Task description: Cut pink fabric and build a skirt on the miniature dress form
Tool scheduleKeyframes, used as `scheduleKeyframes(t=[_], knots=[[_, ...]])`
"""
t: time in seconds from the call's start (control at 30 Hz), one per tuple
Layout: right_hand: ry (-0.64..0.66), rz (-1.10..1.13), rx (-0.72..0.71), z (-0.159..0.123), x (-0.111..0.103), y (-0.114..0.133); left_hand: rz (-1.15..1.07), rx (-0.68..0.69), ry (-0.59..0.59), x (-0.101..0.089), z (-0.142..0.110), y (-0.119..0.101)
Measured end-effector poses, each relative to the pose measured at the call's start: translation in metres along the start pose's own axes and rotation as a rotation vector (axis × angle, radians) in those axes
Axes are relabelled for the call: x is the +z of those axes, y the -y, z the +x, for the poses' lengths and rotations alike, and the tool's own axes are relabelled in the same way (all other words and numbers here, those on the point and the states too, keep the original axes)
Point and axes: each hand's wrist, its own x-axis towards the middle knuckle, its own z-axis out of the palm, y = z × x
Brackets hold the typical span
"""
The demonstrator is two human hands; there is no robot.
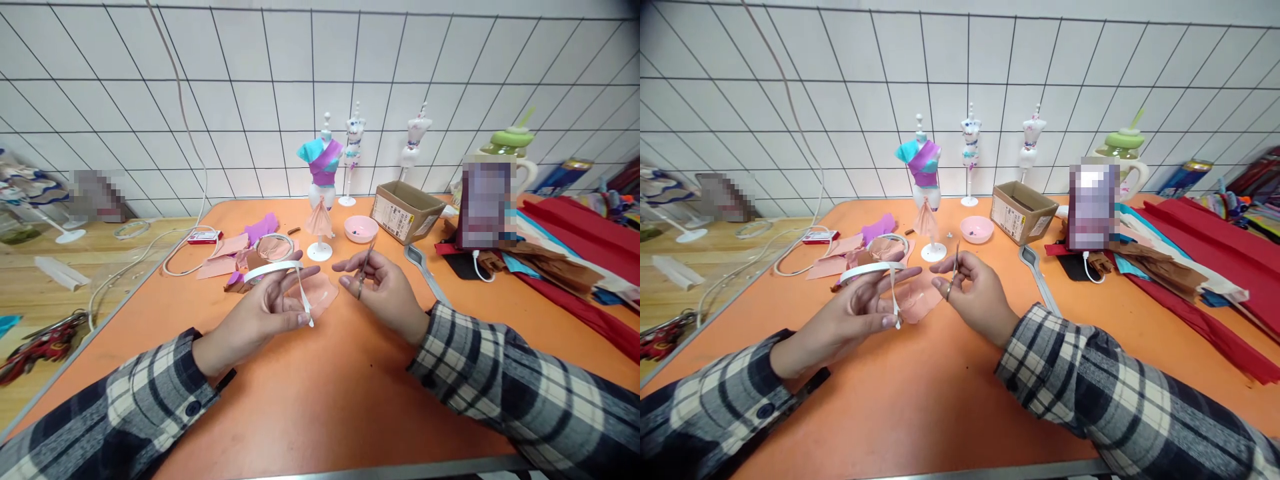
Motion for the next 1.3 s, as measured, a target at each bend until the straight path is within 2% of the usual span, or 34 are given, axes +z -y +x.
scheduleKeyframes(t=[0.03,0.13,0.2,0.37,0.5,0.6,0.7,0.73,0.8,0.87,0.93,1.03,1.2,1.3], knots=[[0.015,-0.023,-0.036,-0.002,0.002,0.000,0.004,0.000,-0.002,0.001,0.000,0.002],[0.184,-0.108,-0.067,-0.008,0.006,0.001,0.005,-0.009,0.011,0.003,0.000,0.006],[0.230,-0.156,-0.071,-0.011,0.008,0.001,0.003,-0.013,0.023,0.004,0.000,0.007],[0.191,-0.229,-0.056,-0.010,0.007,-0.003,0.001,-0.021,0.028,0.005,-0.001,0.005],[0.213,-0.263,0.003,-0.007,0.006,-0.006,0.024,-0.029,0.029,0.007,-0.002,0.003],[0.182,-0.235,0.047,-0.005,0.004,-0.009,0.077,-0.021,-0.018,0.008,0.000,0.001],[0.136,-0.106,0.079,-0.004,-0.002,-0.005,0.167,-0.005,-0.116,0.007,0.002,0.000],[0.187,-0.072,0.082,-0.004,-0.004,-0.002,0.200,0.004,-0.158,0.006,0.003,0.000],[0.433,-0.080,0.102,-0.005,-0.007,0.004,0.254,0.013,-0.223,0.003,0.006,0.001],[0.714,-0.211,0.133,-0.006,-0.008,0.011,0.290,0.008,-0.251,0.001,0.008,0.002],[0.845,-0.409,0.155,-0.007,-0.007,0.015,0.311,-0.007,-0.250,0.001,0.008,0.003],[0.880,-0.601,0.175,-0.007,-0.002,0.017,0.322,-0.028,-0.217,0.004,0.005,0.004],[0.879,-0.632,0.215,-0.007,0.002,0.015,0.312,-0.092,-0.120,0.011,0.000,0.006],[0.869,-0.632,0.204,-0.009,0.004,0.013,0.316,-0.093,-0.116,0.012,-0.001,0.007]])
